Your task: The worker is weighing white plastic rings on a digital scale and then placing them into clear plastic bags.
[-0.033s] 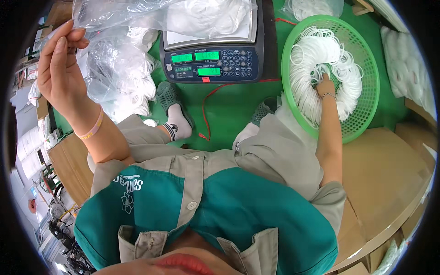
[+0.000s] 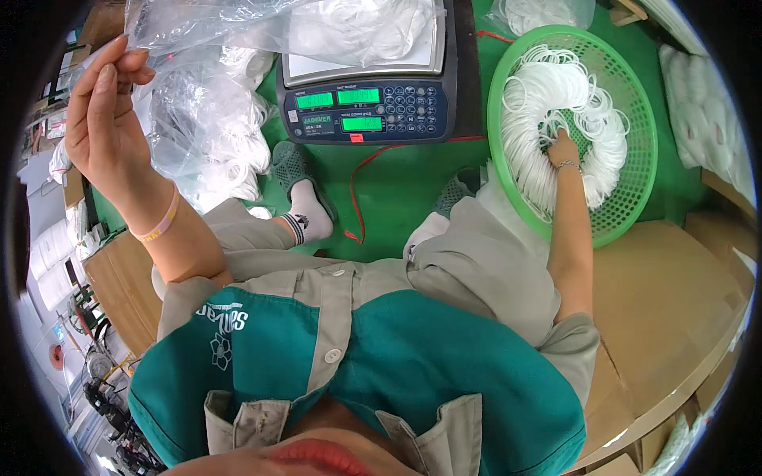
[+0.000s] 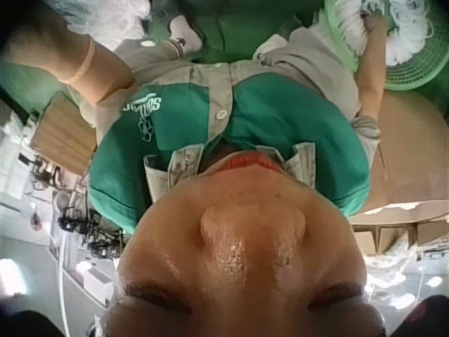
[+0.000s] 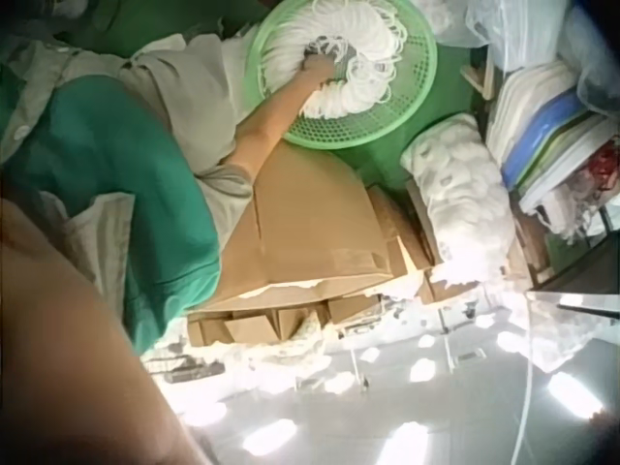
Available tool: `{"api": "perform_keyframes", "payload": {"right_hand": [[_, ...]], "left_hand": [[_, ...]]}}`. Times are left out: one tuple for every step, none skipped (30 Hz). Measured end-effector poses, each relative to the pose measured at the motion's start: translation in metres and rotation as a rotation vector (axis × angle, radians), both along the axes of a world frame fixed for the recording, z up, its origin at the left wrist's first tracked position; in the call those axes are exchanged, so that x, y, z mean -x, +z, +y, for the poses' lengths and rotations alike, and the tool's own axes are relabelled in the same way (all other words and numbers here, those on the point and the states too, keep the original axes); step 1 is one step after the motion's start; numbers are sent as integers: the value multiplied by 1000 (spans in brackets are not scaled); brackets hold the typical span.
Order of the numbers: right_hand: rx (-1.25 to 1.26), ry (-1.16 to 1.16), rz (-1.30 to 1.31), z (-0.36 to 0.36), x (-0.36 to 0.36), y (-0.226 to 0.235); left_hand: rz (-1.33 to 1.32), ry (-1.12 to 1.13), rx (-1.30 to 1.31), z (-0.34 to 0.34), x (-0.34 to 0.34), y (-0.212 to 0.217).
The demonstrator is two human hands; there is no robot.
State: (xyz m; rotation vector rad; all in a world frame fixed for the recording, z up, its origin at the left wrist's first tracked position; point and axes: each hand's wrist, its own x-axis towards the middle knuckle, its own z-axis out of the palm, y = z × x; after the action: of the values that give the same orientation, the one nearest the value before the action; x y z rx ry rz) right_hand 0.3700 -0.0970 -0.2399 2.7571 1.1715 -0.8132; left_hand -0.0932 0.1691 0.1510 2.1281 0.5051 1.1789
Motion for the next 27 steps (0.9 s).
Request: {"api": "perform_keyframes", "payload": {"right_hand": [[-126,6,-79,-2,9,4],[-203,12,-104,-5,10,3],[-280,16,-131,-8,11,4],[-219,-35,-26,-9,8,10],[-226,-31,-10,-12,3,17],[-233,-31,3,-15,0,23],[-303,-197,66,-12,3,34],[-385,-300,157,-7,3,51],[-505,-494,323,-11,-1,65],[-572,-555,412,-8,0,86],[-640,-614,502,-7,-1,108],[-749,-643,625,-8,-5,121],[-842,-669,684,-6,0,147],[-935,-689,745,-4,6,168],[-925,-574,796,-9,-14,163],[-910,-557,772,-4,-10,177],[-890,-540,750,4,-1,197],[-772,-589,624,15,14,217],[-720,-565,547,8,5,215],[-664,-537,476,6,-2,211],[-665,-409,453,0,-9,208],[-671,-429,495,3,0,220],[-676,-449,536,6,9,233],[-688,-478,563,5,9,238],[-752,-479,581,12,13,243],[-816,-479,599,18,18,249],[-778,-419,526,24,18,256]], "left_hand": [[0,0,-1,-1,0,0],[-3,14,4,-2,0,0],[-8,26,9,-3,-1,0],[-33,113,24,-13,-12,-1],[-58,104,31,-13,-14,-2],[-84,93,40,-12,-13,-3],[-79,80,43,-8,-7,-4],[-75,148,37,-8,-2,-2],[-74,118,33,-9,5,1],[-77,108,44,-8,12,4],[-79,97,56,-6,18,6],[-70,88,49,-6,20,7],[-60,81,41,-6,22,8],[-91,85,62,-7,23,7],[-107,75,58,-7,25,7],[-97,77,54,-8,28,8],[-85,80,52,-8,31,8],[-49,58,57,-8,40,11],[-67,42,55,-8,41,12],[-78,44,43,-9,41,14],[-89,46,32,-10,42,15],[-99,45,30,-10,46,15],[-99,58,28,-10,50,16],[-99,71,27,-10,53,16],[-107,82,25,-11,56,17],[-114,89,22,-12,58,17],[-140,115,28,-16,58,18]]}}
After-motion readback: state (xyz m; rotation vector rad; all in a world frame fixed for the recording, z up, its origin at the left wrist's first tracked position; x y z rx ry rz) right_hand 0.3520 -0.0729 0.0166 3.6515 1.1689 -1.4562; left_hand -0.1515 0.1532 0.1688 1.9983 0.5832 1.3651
